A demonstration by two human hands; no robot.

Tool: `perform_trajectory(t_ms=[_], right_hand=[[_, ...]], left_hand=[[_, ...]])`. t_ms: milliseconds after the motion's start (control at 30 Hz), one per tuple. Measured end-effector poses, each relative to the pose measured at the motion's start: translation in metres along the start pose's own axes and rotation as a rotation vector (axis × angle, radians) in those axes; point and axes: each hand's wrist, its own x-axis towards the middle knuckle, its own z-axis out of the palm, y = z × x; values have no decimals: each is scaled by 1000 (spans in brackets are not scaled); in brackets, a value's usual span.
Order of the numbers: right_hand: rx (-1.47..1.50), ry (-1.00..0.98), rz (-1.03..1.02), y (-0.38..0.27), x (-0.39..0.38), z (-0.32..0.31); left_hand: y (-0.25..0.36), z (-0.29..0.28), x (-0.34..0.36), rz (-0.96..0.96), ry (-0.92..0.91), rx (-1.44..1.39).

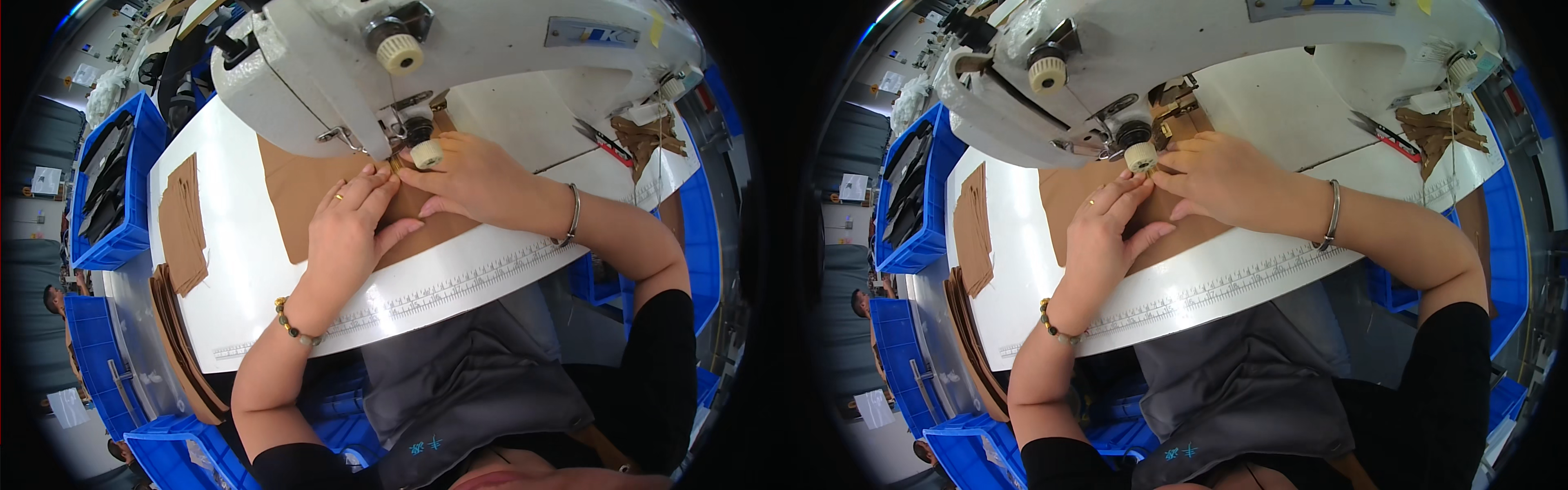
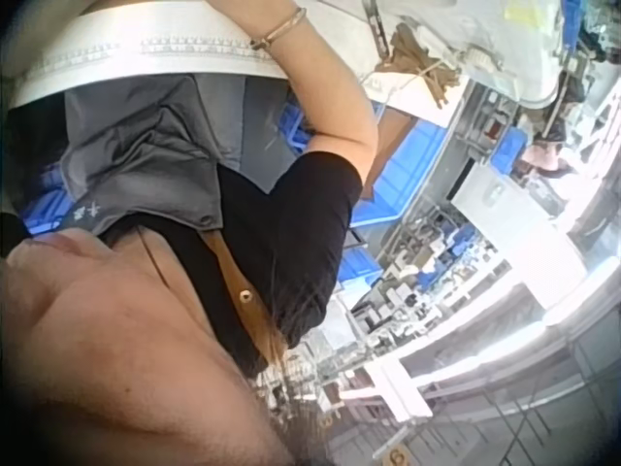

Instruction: The person sews a zipper onto a leather piece and stitches leather panels together using an industrial sewing machine and thread.

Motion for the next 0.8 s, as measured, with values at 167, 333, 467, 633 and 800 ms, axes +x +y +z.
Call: perform_trajectory(t_ms=[167,333,467,633,800], right_hand=[[-20,-40,32,5,3,1],[-69,78,-27,5,4,4],[-46,76,1,3,5,4],[186,162,64,5,7,-3],[1397,244,605,8,6,-10]], left_hand=[[-5,1,4,-53,-26,6],[-5,1,3,-59,-15,-6],[-5,0,3,-52,-28,-3],[-6,0,4,-55,-26,13],[-3,3,2,0,58,88]])
